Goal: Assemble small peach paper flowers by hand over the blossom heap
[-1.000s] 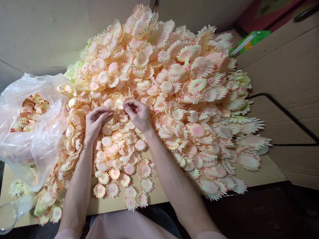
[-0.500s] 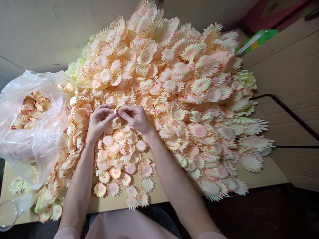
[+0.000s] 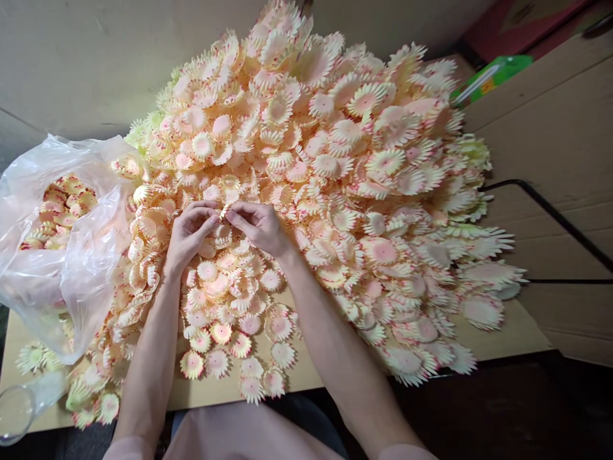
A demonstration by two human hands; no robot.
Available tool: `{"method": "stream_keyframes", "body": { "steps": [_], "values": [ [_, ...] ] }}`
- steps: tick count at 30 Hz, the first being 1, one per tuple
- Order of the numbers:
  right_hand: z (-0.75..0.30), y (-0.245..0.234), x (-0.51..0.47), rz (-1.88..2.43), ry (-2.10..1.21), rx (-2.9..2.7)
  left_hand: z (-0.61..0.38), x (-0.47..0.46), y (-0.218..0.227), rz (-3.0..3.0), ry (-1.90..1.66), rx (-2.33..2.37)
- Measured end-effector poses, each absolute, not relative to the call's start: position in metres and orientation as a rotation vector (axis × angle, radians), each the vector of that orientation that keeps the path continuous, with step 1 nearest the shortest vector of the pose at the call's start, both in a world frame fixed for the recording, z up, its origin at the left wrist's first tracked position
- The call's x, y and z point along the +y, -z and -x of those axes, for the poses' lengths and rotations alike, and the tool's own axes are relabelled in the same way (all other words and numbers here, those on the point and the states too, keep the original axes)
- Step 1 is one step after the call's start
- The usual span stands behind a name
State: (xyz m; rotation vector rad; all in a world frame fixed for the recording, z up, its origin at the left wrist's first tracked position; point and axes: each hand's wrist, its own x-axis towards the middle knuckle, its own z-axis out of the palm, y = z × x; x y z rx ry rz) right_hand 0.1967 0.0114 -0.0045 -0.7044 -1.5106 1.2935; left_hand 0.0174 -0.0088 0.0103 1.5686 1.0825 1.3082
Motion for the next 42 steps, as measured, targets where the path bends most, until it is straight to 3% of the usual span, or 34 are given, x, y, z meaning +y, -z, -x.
{"method": "stream_keyframes", "body": {
  "steps": [42],
  "values": [
    [-0.1992,0.0054,0.0109,0.692,-1.336,-1.531,-0.0150,-0.0074,-0.0077,-1.644,-1.332,1.069]
  ]
}}
